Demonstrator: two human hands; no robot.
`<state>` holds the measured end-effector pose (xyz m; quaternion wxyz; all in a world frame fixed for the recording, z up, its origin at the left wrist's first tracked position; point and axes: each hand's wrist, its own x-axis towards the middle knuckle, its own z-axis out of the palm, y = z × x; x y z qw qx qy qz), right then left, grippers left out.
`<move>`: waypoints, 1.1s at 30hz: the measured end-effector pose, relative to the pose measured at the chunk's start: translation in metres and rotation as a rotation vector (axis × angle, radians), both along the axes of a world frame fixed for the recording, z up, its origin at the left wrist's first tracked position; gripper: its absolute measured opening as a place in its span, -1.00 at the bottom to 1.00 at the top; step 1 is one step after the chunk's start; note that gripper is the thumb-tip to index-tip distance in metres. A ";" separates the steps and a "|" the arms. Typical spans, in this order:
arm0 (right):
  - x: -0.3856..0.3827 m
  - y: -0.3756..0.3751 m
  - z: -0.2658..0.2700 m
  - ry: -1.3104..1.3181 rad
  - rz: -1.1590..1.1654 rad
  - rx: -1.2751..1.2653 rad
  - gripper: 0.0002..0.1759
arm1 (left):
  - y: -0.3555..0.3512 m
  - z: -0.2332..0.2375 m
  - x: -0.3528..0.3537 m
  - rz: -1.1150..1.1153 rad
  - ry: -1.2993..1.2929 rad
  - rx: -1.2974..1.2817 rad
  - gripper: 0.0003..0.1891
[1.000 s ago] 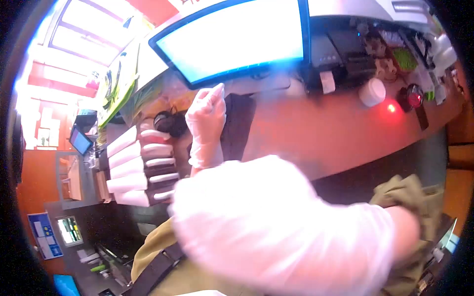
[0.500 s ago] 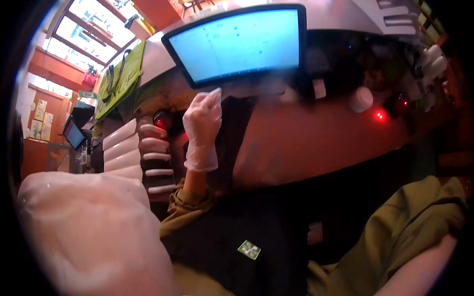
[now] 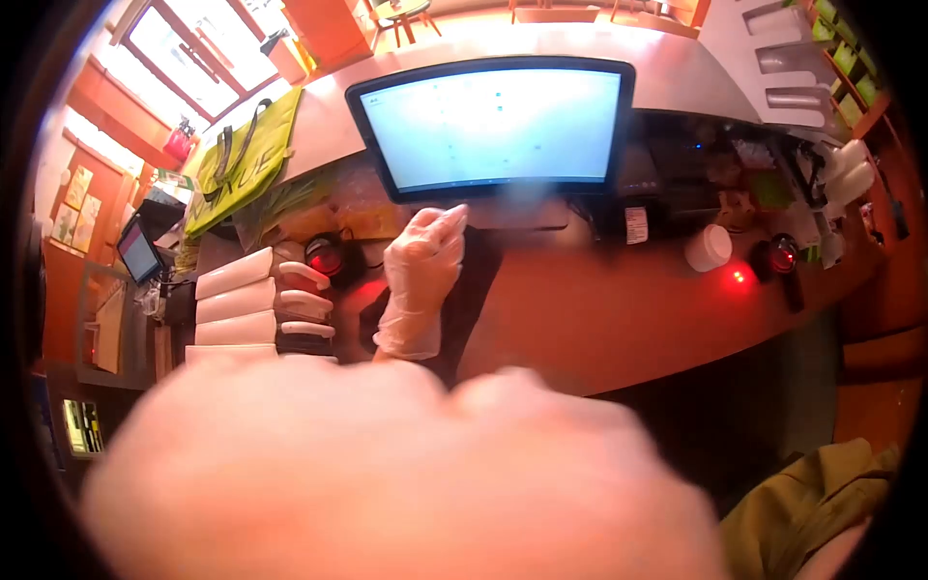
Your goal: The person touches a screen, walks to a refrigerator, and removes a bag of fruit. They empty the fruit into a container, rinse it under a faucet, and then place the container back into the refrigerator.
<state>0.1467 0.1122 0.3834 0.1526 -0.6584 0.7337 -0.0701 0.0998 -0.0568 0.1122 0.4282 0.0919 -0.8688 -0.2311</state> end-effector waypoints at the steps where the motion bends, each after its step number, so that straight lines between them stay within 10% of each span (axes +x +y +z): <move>1: -0.002 0.007 -0.001 0.007 -0.055 0.017 -0.84 | 0.001 0.002 -0.007 0.017 -0.011 -0.028 -0.85; 11: -0.068 0.066 -0.075 -0.173 -0.224 0.025 -0.97 | -0.007 -0.008 -0.093 0.179 0.058 -0.252 -0.86; 25: -0.182 0.211 -0.312 -1.472 -1.199 -0.519 -0.64 | 0.051 -0.031 -0.127 0.195 0.029 -0.242 -0.75; 33: -0.164 0.225 -0.451 -2.200 -1.139 -0.828 -0.81 | 0.095 -0.019 -0.162 0.007 0.084 -0.296 -0.94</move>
